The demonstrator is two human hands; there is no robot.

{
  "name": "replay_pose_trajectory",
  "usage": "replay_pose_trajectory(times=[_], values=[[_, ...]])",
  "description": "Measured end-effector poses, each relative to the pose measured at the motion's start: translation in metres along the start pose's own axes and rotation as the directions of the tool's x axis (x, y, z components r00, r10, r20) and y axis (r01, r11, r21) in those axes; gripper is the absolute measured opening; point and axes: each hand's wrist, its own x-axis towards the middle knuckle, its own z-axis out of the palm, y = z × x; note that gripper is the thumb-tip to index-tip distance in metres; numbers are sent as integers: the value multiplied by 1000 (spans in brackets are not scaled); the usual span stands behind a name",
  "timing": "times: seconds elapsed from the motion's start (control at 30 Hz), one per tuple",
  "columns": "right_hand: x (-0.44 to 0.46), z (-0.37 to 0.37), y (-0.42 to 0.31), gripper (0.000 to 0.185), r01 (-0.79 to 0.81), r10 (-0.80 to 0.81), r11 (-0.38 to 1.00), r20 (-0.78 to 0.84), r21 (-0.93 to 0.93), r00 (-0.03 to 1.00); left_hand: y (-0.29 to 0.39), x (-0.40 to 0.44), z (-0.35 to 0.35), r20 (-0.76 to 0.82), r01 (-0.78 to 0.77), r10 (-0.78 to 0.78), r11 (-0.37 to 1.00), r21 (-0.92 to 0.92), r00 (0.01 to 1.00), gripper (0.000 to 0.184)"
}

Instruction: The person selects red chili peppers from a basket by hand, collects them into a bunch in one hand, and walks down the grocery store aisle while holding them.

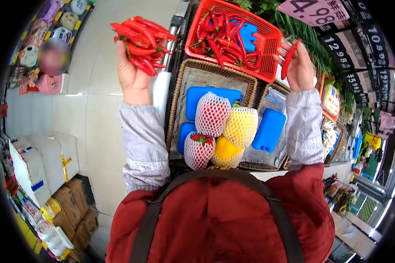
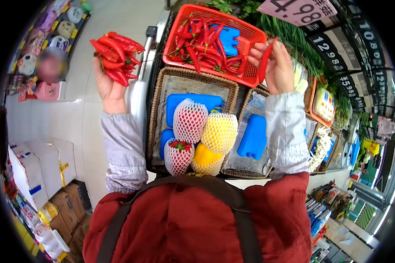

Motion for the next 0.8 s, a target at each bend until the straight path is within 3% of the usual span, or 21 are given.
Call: replay_pose_trajectory(times=[0.13, 0.23, 0.33, 0.37, 0.4, 0.43, 0.47, 0.57, 0.77, 0.8], values=[[27, 8, 12, 24, -40, 35, 994, -43, -101, 998, 1, 0, -1, 56, 41, -39, 998, -38, 998, 60], [43, 17, 27, 26, -155, 180, 899, 23, -409, 983, 1, -4, 4, 50, 60, -58, 997, -47, 997, 61], [51, 24, 45, 28, -108, 252, 684, 94, -722, 963, 3, 0, -4, 33, 52, -51, 998, -40, 998, 63], [59, 16, 56, 23, -31, 259, 572, 145, -820, 955, 3, 1, -5, 35, 44, -43, 999, -31, 998, 63], [60, 14, 63, 24, 144, 151, 442, 232, -886, 961, 3, 2, -6, 35, 41, -40, 999, -29, 999, 63], [61, 19, 66, 26, 305, 58, 281, 333, -910, 941, 4, 1, -5, 33, 43, -42, 999, -27, 999, 63], [60, 22, 66, 29, 270, 67, 239, 293, -933, 954, 5, 1, -5, 31, 44, -43, 999, -24, 999, 63], [67, 28, 70, 31, 264, 73, 202, 284, -943, 956, 6, -2, -2, 75, 56, -53, 998, -32, 996, 54], [87, 42, 70, 42, 159, 79, 253, 184, -954, 980, 6, -1, -5, 70, 47, -45, 998, -32, 997, 54], [87, 47, 67, 44, 128, 124, 157, 148, -979, 981, 6, -1, -5, 73, 47, -44, 998, -32, 996, 54]])
